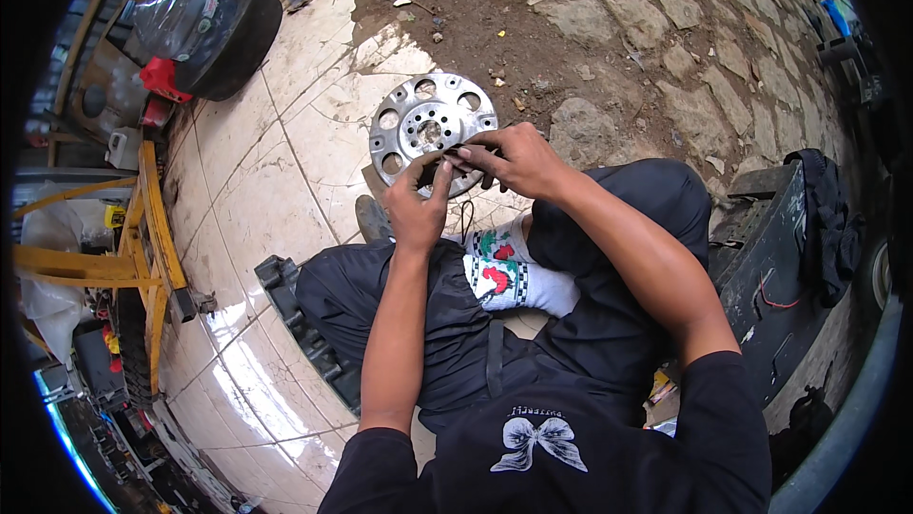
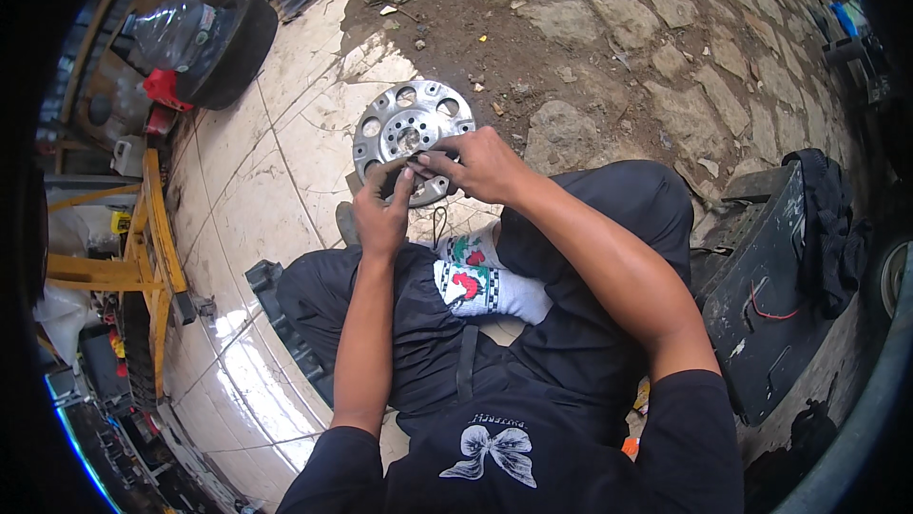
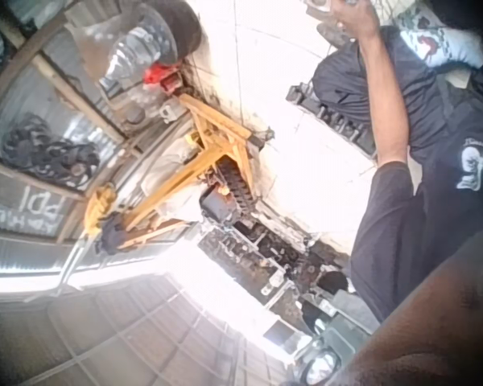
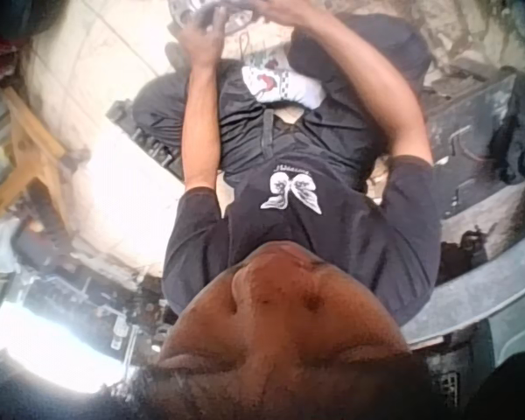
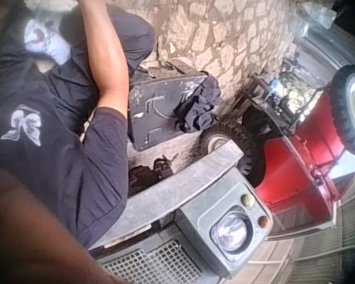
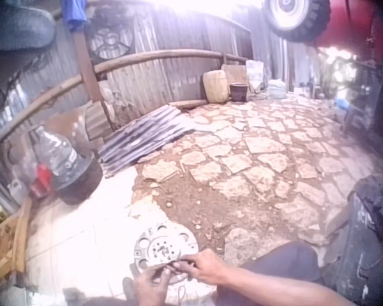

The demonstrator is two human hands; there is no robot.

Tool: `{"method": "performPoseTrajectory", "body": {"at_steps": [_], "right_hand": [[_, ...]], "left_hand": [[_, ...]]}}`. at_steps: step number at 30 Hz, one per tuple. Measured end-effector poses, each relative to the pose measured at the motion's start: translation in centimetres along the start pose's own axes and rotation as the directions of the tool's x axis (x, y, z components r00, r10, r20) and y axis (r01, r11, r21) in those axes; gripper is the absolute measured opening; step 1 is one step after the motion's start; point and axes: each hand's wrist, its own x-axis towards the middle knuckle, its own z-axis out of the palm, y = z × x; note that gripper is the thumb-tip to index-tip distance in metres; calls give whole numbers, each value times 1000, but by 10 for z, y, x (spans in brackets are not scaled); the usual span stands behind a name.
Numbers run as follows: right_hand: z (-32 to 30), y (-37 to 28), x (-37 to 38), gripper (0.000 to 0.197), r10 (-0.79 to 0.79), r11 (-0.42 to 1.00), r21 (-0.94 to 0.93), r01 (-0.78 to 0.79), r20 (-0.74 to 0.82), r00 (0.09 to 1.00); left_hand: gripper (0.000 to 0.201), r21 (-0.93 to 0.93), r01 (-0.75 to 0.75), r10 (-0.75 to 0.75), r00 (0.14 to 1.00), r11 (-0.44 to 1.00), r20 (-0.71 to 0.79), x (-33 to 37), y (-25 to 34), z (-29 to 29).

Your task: The person sits on the floor and scrubs a metal wheel hub with a small abrasive pad, repeatedly rubbing the surface and edges. The person flips the hub over to clean both sides and continues scrubbing until the end of the clip.

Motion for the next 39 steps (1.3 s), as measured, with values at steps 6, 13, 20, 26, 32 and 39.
{"method": "performPoseTrajectory", "body": {"at_steps": [6,13,20,26,32,39], "right_hand": [[-1,6,1,51,106,994,32,-106,1,994],[-4,-2,1,51,195,967,164,-195,15,981],[0,13,-1,52,26,999,-22,-27,-65,998],[-4,13,5,42,179,978,-93,-186,-75,981],[-7,4,4,42,341,919,199,-340,30,940],[-7,19,7,37,257,894,361,-267,75,963]], "left_hand": [[51,74,-82,78,995,994,58,-2,8,8],[31,29,52,-54,993,998,108,-1,1,3],[29,-47,95,-94,995,994,28,0,-2,6],[27,-306,213,-213,976,928,31,0,-30,3],[29,-543,338,-273,941,769,199,3,-11,-1],[33,-525,378,-321,926,762,200,4,-18,-3]]}}
